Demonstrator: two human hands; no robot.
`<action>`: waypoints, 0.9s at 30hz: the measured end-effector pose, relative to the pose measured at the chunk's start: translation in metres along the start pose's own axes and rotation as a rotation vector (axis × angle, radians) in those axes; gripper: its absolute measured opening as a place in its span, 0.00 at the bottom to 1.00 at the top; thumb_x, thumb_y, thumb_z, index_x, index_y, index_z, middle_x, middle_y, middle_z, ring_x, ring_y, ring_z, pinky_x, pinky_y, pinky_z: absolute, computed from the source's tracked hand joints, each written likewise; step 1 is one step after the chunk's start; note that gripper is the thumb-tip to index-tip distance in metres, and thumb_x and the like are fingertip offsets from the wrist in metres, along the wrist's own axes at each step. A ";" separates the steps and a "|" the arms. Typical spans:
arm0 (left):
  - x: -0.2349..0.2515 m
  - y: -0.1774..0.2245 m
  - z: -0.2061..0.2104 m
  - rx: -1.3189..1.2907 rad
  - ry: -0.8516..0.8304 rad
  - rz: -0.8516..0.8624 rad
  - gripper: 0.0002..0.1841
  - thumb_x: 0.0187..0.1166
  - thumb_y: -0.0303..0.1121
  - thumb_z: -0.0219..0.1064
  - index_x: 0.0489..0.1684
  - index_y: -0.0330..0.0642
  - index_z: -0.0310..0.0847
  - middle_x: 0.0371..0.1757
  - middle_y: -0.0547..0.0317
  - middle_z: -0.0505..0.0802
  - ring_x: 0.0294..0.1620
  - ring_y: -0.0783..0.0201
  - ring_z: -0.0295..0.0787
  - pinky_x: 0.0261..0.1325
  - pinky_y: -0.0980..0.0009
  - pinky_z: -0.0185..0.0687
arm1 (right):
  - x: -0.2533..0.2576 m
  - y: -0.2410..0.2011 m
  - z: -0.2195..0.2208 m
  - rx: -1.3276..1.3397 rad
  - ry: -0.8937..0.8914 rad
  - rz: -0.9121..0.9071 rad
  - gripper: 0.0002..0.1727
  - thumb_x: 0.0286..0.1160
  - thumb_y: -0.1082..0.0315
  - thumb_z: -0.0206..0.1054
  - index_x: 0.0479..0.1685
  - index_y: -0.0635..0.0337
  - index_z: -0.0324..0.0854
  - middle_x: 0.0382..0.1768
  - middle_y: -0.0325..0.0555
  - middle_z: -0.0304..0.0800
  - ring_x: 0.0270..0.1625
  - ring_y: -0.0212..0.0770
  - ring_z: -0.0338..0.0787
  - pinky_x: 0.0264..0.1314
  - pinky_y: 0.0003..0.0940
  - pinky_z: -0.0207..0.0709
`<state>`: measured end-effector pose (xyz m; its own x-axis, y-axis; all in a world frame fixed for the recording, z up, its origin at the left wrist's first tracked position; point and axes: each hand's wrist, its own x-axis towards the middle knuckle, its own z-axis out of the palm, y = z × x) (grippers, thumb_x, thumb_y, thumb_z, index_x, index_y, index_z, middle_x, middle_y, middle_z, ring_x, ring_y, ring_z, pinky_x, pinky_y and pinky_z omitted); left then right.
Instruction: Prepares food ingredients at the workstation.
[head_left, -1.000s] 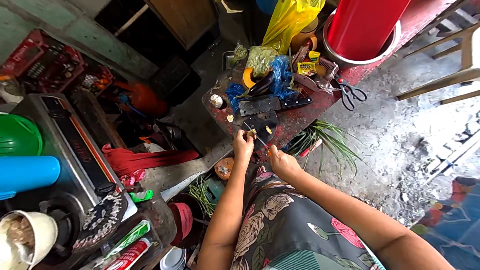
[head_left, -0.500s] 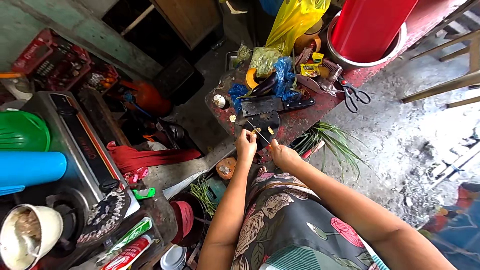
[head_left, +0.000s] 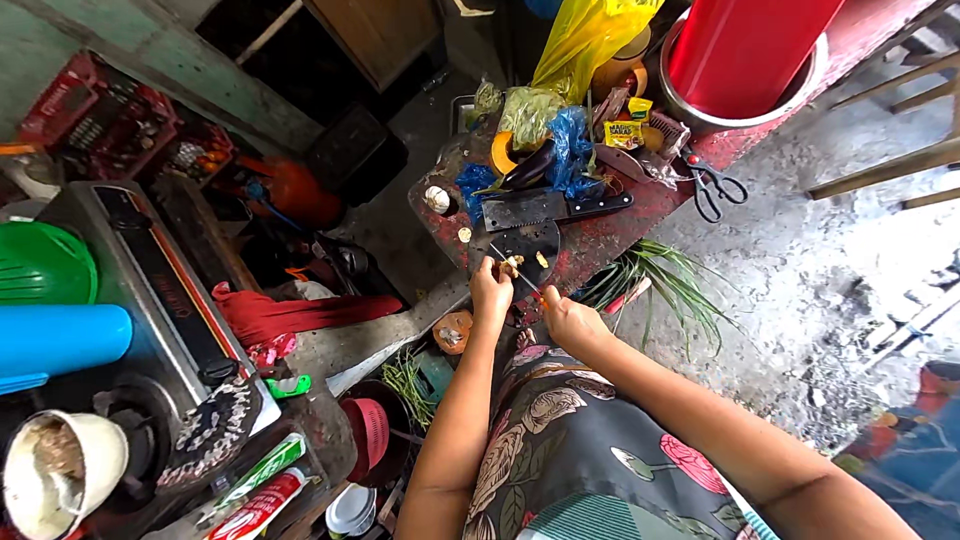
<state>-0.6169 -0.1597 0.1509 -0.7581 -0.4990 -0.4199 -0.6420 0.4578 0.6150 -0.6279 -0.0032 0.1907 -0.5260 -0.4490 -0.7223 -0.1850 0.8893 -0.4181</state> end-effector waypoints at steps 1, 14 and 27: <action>0.000 0.001 -0.001 0.009 -0.004 -0.005 0.11 0.83 0.27 0.65 0.56 0.30 0.82 0.50 0.36 0.91 0.52 0.43 0.91 0.62 0.45 0.83 | 0.000 -0.001 0.001 -0.010 0.007 0.006 0.24 0.96 0.59 0.38 0.78 0.63 0.64 0.58 0.67 0.87 0.64 0.67 0.90 0.62 0.63 0.81; -0.003 -0.002 0.004 -0.029 0.051 0.014 0.11 0.83 0.31 0.68 0.53 0.31 0.83 0.50 0.38 0.90 0.50 0.46 0.89 0.59 0.49 0.83 | 0.019 0.003 -0.013 0.046 -0.048 0.010 0.23 0.96 0.58 0.42 0.79 0.61 0.64 0.61 0.67 0.87 0.68 0.66 0.88 0.66 0.65 0.79; -0.002 0.004 -0.001 0.026 0.027 0.009 0.10 0.81 0.28 0.68 0.53 0.31 0.84 0.53 0.38 0.90 0.57 0.45 0.88 0.66 0.48 0.80 | 0.007 0.006 -0.013 0.016 -0.078 -0.012 0.23 0.96 0.59 0.41 0.78 0.63 0.64 0.56 0.67 0.88 0.64 0.66 0.89 0.63 0.63 0.80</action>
<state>-0.6179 -0.1577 0.1544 -0.7606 -0.5143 -0.3962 -0.6384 0.4810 0.6010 -0.6436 0.0002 0.1905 -0.4575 -0.4657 -0.7575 -0.1777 0.8826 -0.4353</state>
